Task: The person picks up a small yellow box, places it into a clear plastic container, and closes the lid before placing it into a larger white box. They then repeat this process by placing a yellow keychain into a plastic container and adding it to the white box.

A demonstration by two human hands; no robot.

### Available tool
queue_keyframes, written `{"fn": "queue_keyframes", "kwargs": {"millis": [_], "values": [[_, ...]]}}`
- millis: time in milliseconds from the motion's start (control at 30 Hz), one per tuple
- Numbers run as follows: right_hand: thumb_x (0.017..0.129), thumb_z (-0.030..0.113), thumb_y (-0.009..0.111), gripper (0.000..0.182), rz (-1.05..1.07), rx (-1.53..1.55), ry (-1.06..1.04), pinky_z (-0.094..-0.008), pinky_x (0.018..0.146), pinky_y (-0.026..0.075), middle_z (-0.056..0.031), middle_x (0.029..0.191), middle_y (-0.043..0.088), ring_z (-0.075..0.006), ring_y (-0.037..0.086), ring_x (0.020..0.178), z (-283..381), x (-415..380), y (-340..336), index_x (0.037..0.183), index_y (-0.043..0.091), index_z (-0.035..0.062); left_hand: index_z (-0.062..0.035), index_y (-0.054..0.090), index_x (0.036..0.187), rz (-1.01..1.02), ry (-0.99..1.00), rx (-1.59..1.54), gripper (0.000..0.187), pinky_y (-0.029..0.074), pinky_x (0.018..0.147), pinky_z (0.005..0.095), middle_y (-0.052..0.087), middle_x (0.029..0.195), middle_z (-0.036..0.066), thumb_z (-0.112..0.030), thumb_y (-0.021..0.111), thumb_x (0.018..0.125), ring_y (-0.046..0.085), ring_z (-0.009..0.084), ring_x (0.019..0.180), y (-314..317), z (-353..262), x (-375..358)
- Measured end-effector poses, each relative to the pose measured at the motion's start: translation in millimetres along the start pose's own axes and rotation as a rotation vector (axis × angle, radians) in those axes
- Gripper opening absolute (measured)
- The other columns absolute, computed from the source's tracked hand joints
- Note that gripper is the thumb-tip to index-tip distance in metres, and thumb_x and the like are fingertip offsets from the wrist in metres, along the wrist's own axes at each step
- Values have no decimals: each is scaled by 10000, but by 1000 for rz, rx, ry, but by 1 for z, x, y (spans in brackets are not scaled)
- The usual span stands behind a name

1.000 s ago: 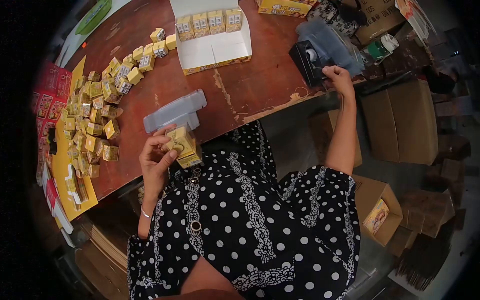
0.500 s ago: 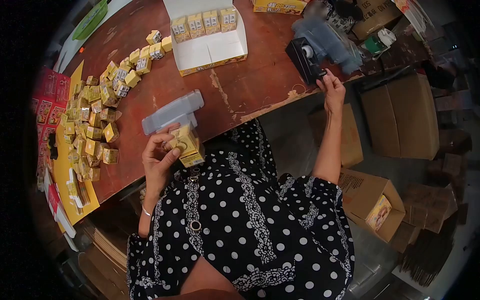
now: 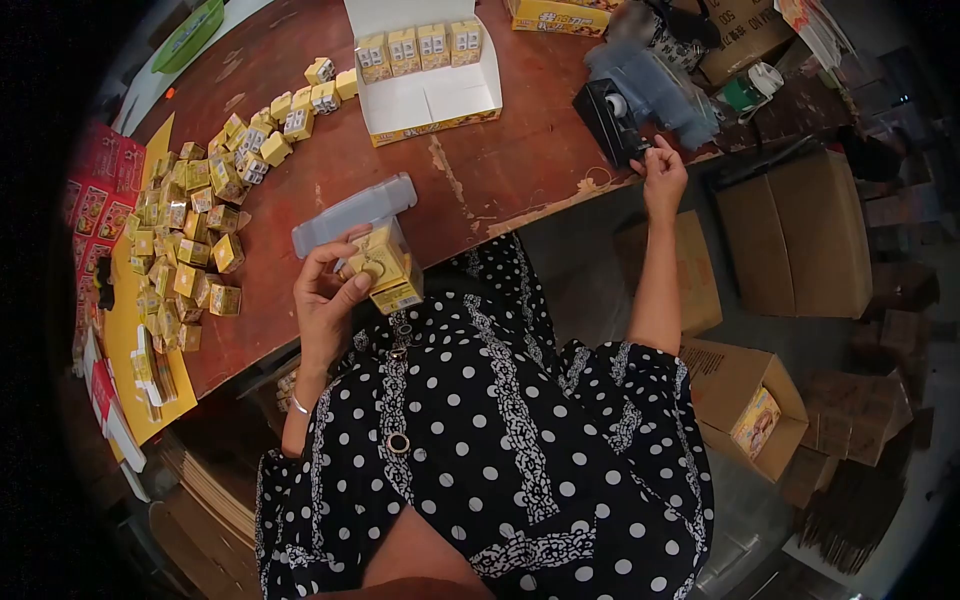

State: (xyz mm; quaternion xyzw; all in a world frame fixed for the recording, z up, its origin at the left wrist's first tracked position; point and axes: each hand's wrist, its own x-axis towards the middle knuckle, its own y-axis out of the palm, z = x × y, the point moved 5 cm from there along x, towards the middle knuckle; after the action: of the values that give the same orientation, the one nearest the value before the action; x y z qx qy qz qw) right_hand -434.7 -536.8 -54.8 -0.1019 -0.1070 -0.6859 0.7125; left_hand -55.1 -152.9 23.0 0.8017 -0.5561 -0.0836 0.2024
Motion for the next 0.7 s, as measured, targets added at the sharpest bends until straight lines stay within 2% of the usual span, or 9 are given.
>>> {"fn": "queue_keyframes", "kwargs": {"millis": [167, 233, 267, 300, 367, 467, 533, 633, 700], "values": [[1004, 80, 630, 100, -14, 43, 15, -333, 849, 626, -177, 1476, 496, -191, 628, 1076, -17, 2, -9, 992, 602, -15, -12, 598, 1195, 7, 56, -29, 310, 499, 1041, 336, 499, 1470, 170, 72, 689, 911, 573, 244, 1278, 0, -7, -1], [1008, 100, 635, 128, -95, 102, -8, -300, 828, 613, -177, 1455, 511, -182, 650, 1032, 13, -14, -2, 989, 607, -23, -12, 604, 1192, 8, 51, -8, 313, 497, 1046, 341, 499, 1470, 163, 76, 692, 905, 559, 246, 1293, 0, -10, -4], [1000, 145, 668, 145, -125, 75, -5, -278, 820, 583, -132, 1294, 624, -154, 653, 965, 38, -25, 8, 989, 626, 7, -12, 604, 1192, 8, 50, -8, 313, 497, 1046, 341, 499, 1470, 163, 76, 692, 905, 559, 246, 1293, -1, -9, -5], [1000, 145, 668, 145, -129, 73, -5, -278, 820, 583, -132, 1294, 624, -154, 653, 965, 56, -33, 16, 989, 626, 7, -9, 607, 1192, -1, 60, 27, 311, 497, 1054, 346, 494, 1471, 159, 79, 690, 905, 562, 245, 1289, -3, -8, -4], [1000, 146, 671, 126, 46, 327, 30, -263, 759, 568, -86, 1053, 674, -133, 641, 856, 85, -50, 40, 1004, 627, 28, -5, 610, 1192, -7, 63, 62, 309, 496, 1062, 351, 490, 1472, 154, 81, 688, 905, 565, 243, 1285, 0, -7, -2], [1030, 150, 623, 112, 306, 488, 18, -264, 657, 496, -50, 941, 615, -136, 581, 803, 135, -87, 96, 1052, 608, 41, 1, 616, 1191, -3, 99, 55, 302, 502, 1063, 348, 485, 1464, 135, 75, 689, 907, 570, 228, 1278, 13, -10, 2], [1030, 128, 613, 90, 342, 496, 62, -258, 629, 465, -51, 911, 598, -133, 551, 759, 157, -110, 126, 1064, 596, 46, 0, 625, 1192, 35, 180, 145, 298, 509, 1060, 343, 483, 1453, 122, 69, 688, 909, 572, 217, 1277, 23, -13, 5], [1025, 114, 616, 90, 490, 555, 137, -258, 626, 474, -56, 906, 609, -135, 557, 732, 177, -143, 170, 1073, 601, 39, -42, 667, 1168, -12, 306, 411, 287, 551, 924, 301, 493, 1438, 139, 44, 706, 898, 614, 178, 1173, 29, -18, 5], [1015, 97, 622, 111, 595, 556, 155, -257, 614, 486, -65, 881, 620, -134, 569, 706, 187, -164, 195, 1100, 605, 27, -48, 694, 1145, -39, 419, 554, 296, 556, 877, 311, 498, 1422, 170, 60, 714, 870, 641, 225, 1131, 35, -26, 5]]}}
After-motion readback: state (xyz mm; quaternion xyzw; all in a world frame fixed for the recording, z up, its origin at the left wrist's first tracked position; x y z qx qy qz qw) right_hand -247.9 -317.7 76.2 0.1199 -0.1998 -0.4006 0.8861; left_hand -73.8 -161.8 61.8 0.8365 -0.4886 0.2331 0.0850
